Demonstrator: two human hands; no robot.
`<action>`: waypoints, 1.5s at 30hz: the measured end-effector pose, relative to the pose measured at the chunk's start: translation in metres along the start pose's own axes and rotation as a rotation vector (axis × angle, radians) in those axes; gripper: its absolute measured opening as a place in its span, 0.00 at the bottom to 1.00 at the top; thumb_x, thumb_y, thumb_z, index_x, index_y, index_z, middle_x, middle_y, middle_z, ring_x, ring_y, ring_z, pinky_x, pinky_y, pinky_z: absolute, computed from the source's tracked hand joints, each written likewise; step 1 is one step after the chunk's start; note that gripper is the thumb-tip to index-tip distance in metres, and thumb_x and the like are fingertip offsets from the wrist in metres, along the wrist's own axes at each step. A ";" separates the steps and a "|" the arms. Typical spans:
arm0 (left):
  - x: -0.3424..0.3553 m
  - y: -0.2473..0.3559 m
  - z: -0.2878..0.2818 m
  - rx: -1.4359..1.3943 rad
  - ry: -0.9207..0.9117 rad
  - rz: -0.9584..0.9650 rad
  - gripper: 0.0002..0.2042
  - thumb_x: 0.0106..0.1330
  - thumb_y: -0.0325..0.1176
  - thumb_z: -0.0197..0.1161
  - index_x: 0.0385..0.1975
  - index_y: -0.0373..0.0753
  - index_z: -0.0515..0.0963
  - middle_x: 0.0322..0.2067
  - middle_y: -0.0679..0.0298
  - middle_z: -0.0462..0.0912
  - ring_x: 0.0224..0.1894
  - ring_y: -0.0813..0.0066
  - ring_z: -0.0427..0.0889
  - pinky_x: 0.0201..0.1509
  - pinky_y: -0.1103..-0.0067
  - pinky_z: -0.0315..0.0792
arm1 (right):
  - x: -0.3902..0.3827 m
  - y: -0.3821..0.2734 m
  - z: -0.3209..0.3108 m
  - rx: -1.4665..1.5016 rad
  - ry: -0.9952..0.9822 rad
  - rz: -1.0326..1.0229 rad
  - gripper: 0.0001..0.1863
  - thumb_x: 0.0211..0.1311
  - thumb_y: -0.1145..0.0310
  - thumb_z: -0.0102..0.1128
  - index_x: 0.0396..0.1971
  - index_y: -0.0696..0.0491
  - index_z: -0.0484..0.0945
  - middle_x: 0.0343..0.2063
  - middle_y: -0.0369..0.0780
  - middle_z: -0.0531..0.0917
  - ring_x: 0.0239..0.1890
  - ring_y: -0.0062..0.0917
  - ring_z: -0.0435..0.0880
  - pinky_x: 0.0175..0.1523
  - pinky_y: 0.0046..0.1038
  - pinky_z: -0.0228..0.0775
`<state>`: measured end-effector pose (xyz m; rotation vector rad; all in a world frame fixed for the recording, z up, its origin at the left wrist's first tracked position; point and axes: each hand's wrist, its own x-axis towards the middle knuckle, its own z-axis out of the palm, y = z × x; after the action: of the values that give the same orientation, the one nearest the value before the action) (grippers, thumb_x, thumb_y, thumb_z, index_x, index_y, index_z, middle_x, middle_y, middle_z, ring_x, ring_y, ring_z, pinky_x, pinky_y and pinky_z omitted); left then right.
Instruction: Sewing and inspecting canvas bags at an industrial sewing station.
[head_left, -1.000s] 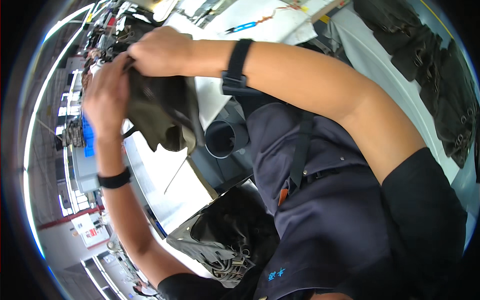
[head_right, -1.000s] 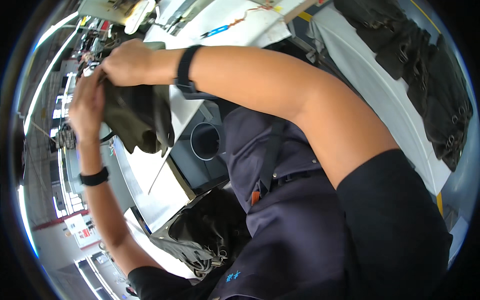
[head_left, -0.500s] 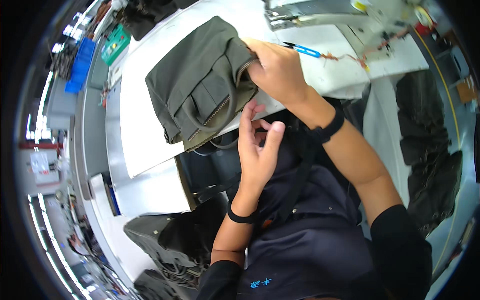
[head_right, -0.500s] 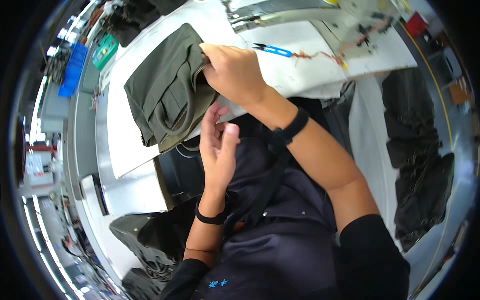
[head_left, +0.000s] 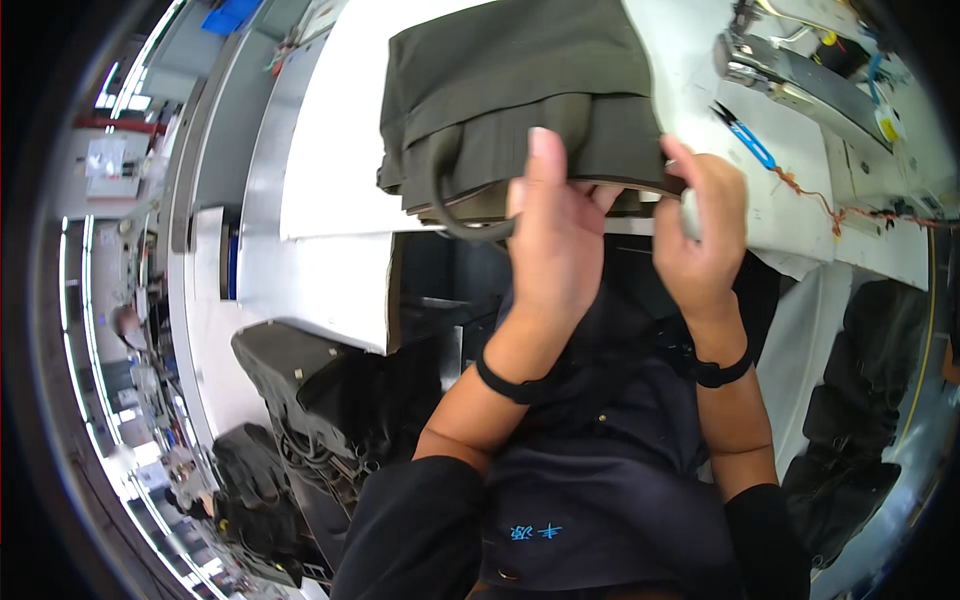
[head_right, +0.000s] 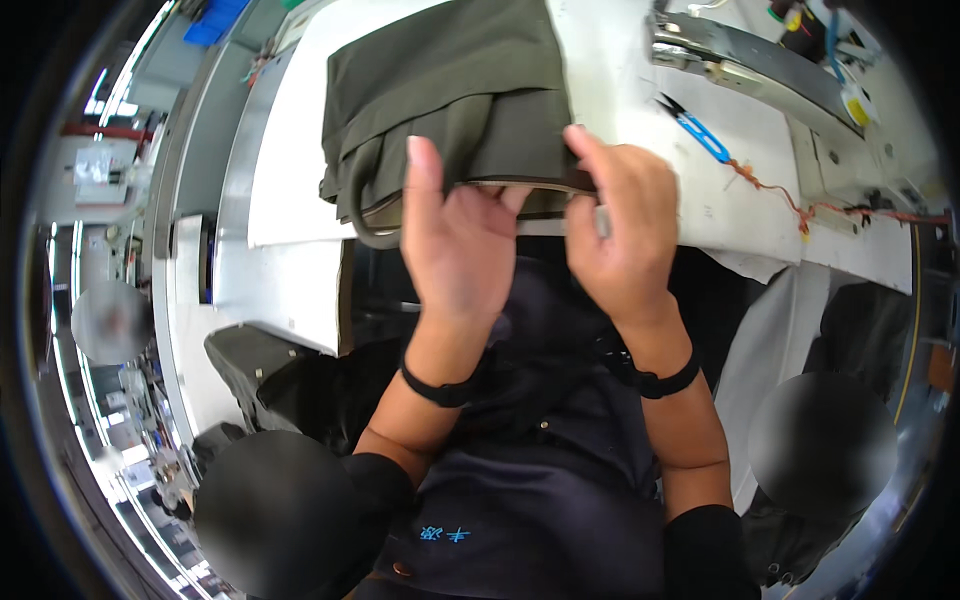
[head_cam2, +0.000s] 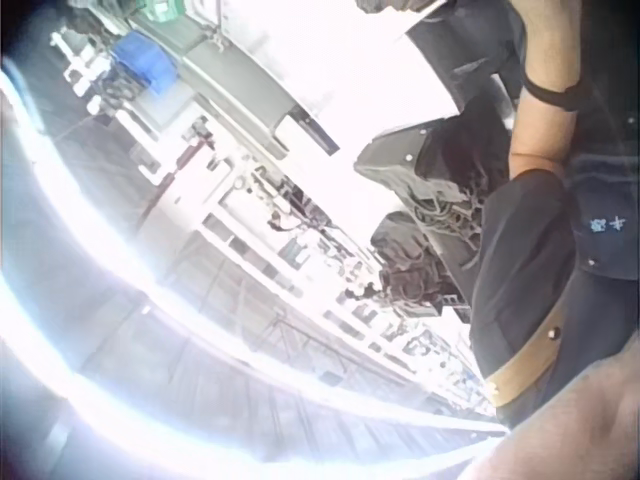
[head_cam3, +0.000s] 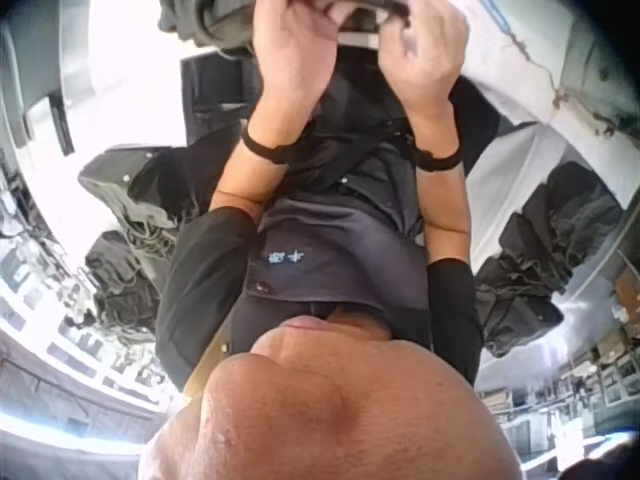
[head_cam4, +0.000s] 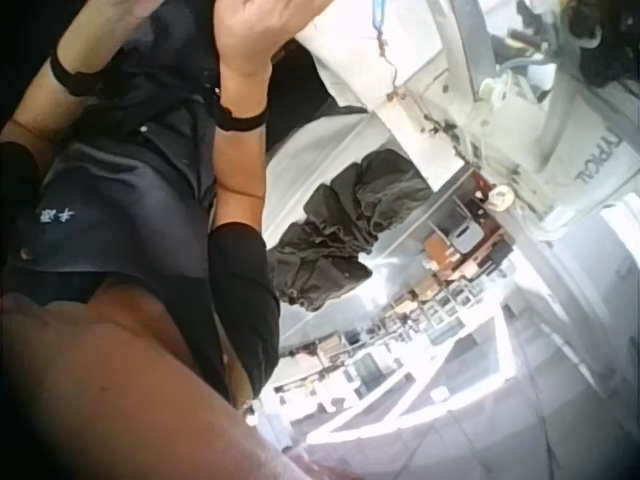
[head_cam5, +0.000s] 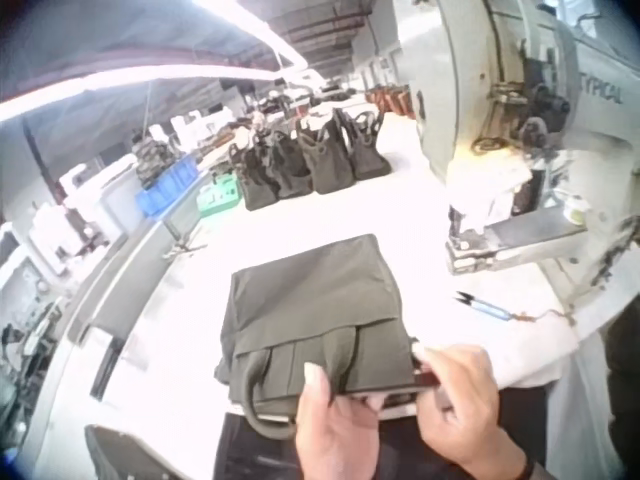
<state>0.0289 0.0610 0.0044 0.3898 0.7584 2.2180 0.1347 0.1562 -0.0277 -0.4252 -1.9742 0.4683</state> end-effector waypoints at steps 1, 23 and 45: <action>0.001 0.009 -0.001 -0.149 -0.012 -0.115 0.26 0.80 0.50 0.49 0.63 0.33 0.72 0.61 0.51 0.79 0.63 0.55 0.78 0.70 0.61 0.70 | 0.001 0.000 -0.004 0.026 -0.089 -0.015 0.26 0.55 0.80 0.63 0.57 0.56 0.80 0.41 0.43 0.82 0.44 0.38 0.80 0.55 0.37 0.70; 0.252 -0.047 0.075 -0.003 -0.607 -0.375 0.16 0.76 0.31 0.45 0.53 0.26 0.75 0.51 0.49 0.81 0.56 0.59 0.81 0.63 0.67 0.76 | 0.148 0.125 -0.063 -0.316 -0.359 0.000 0.14 0.71 0.66 0.50 0.30 0.59 0.80 0.36 0.52 0.85 0.44 0.47 0.85 0.49 0.47 0.76; 0.231 -0.053 0.073 0.134 -0.481 -0.112 0.11 0.77 0.32 0.54 0.41 0.29 0.78 0.45 0.54 0.84 0.47 0.65 0.86 0.52 0.66 0.83 | 0.157 0.116 -0.053 -0.410 -0.531 0.364 0.16 0.64 0.65 0.56 0.48 0.53 0.84 0.51 0.46 0.85 0.62 0.43 0.75 0.70 0.50 0.56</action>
<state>-0.0615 0.2894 0.0379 0.8863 0.6456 1.8660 0.1273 0.3400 0.0567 -1.0139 -2.5294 0.4296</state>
